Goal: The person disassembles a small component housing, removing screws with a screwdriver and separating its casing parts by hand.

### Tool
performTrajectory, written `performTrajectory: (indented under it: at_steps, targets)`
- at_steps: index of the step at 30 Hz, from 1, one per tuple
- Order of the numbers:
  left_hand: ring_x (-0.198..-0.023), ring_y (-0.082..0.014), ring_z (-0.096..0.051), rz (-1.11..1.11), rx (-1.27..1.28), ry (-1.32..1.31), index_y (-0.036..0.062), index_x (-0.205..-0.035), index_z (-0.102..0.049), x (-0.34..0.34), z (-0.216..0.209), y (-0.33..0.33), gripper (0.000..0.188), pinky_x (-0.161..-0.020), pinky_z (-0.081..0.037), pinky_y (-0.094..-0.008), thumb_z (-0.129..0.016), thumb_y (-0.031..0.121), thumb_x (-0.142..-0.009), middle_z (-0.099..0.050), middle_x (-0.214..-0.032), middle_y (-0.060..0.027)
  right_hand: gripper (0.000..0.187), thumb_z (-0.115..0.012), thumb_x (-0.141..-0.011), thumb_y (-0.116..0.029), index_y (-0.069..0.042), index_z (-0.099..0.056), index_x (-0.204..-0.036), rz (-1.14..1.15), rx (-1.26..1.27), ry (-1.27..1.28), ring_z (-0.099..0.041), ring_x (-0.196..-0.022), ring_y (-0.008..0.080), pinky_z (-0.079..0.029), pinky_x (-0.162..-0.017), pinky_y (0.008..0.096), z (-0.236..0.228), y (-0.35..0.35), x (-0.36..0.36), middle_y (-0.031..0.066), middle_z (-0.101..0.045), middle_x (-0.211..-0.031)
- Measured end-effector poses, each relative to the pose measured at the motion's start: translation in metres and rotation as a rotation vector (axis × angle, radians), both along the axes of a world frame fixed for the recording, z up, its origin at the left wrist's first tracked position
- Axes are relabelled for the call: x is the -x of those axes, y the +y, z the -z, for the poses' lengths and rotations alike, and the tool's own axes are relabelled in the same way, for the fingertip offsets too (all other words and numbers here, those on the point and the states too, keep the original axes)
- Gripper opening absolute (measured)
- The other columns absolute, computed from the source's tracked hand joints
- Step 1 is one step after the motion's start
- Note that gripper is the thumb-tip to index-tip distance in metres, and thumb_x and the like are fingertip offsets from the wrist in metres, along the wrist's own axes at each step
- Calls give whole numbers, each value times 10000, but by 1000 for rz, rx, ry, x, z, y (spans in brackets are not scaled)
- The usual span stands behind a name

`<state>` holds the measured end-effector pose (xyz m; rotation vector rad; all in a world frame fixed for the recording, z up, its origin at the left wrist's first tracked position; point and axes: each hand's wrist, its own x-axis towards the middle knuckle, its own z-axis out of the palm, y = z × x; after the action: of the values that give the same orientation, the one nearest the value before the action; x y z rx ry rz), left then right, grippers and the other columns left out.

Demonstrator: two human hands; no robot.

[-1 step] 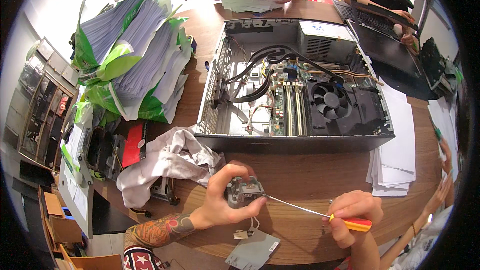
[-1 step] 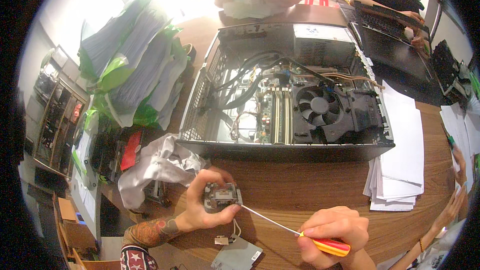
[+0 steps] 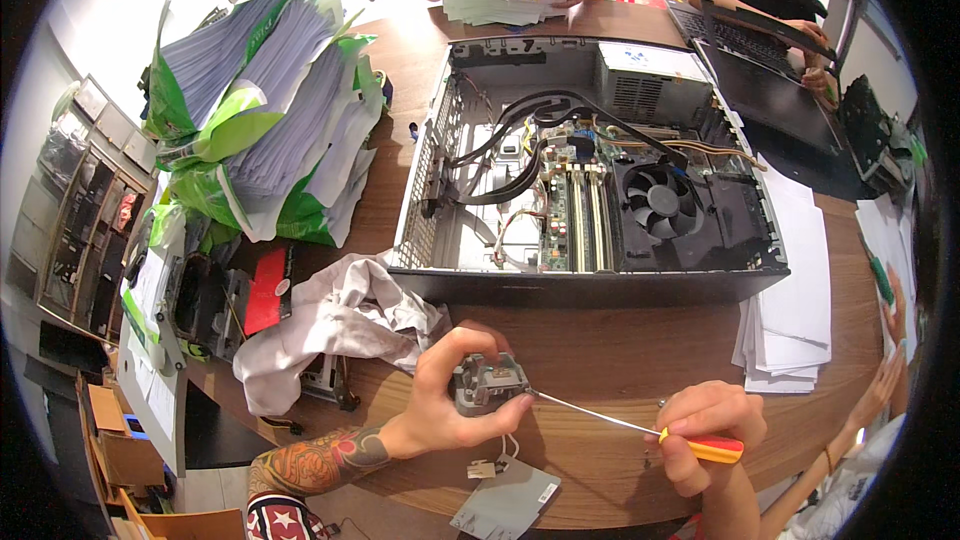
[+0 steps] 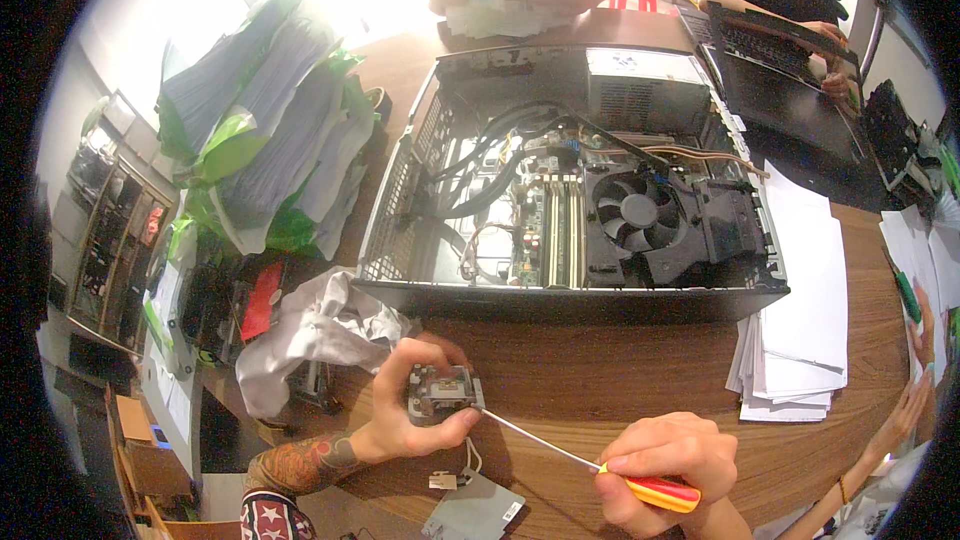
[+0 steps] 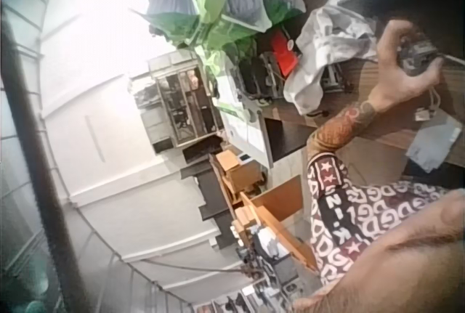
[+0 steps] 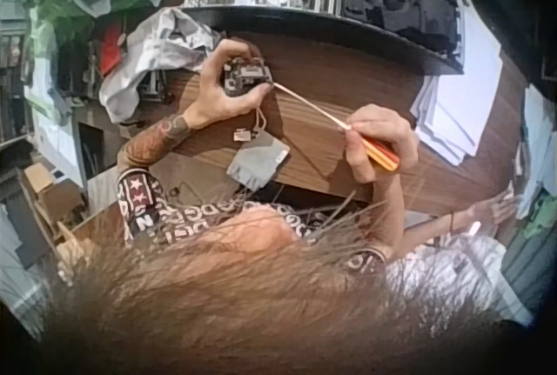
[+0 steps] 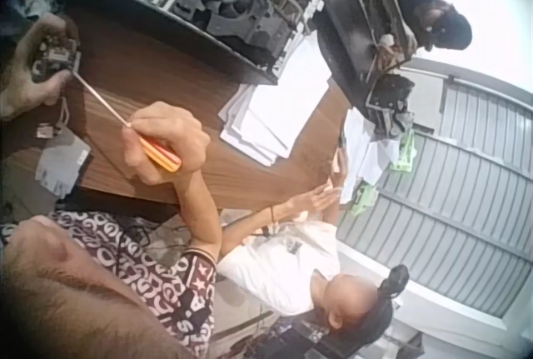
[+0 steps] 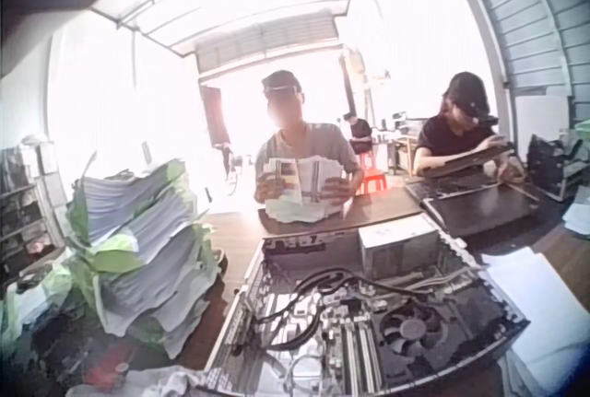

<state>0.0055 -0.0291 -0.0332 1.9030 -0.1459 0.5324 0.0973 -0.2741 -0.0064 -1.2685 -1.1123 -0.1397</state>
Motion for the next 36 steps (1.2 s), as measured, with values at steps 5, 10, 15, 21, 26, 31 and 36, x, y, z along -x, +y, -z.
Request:
performTrajectory:
  at_steps: [5, 10, 15, 21, 26, 31, 36]
  targets:
    - [-734, -145, -570, 7, -14, 15, 29, -968, -491, 0, -4, 2, 455, -641, -468, -267, -809, 124, -656, -583, -875, -93, 141, -585, -726, 64, 25, -514, -841, -18, -26, -8, -577, -463, 153, -494, -428, 239, 1, 2, -2, 115, -580, -602]
    - [-737, -137, -569, 13, -21, 20, 32, -962, -488, -1, -5, 1, 451, -644, -466, -263, -810, 130, -661, -577, -861, -82, 124, -590, -737, 58, 20, -518, -832, -13, -24, -5, -578, -464, 148, -497, -432, 239, 0, 2, 0, 113, -581, -607]
    - [-733, -138, -568, 14, -15, 22, 31, -959, -487, 0, -4, 1, 448, -646, -467, -260, -809, 131, -663, -576, -857, -80, 127, -596, -736, 59, 18, -519, -829, -9, -19, 8, -580, -464, 148, -501, -435, 240, -1, 1, 0, 111, -585, -602]
    - [-726, -134, -570, -3, -46, 19, 30, -951, -486, -1, -7, -1, 442, -639, -469, -260, -807, 129, -665, -576, -847, -80, 147, -604, -712, 55, 9, -519, -823, -37, -10, 3, -575, -451, 155, -486, -415, 248, -2, 2, -4, 109, -587, -584]
    - [-715, -131, -579, -30, -67, 37, 32, -943, -483, -1, -11, -3, 432, -631, -474, -257, -802, 129, -668, -578, -838, -82, 148, -613, -704, 37, -1, -530, -821, 7, 4, -88, -569, -439, 153, -464, -395, 246, -5, 2, -1, 101, -592, -587]
    - [-705, -131, -589, -50, -99, 19, 27, -945, -478, -1, -11, -4, 440, -622, -479, -255, -802, 134, -668, -583, -835, -85, 194, -670, -716, -9, -20, -552, -869, 15, 40, -123, -570, -442, 144, -458, -391, 243, -5, 0, 0, 87, -607, -601]
    - [-700, -132, -591, -52, -88, 15, 29, -947, -477, 0, -8, -4, 448, -617, -481, -256, -805, 140, -663, -581, -841, -85, 225, -713, -738, -57, -46, -566, -908, 48, 78, -262, -572, -442, 133, -462, -393, 232, -8, 1, 1, 62, -618, -610]
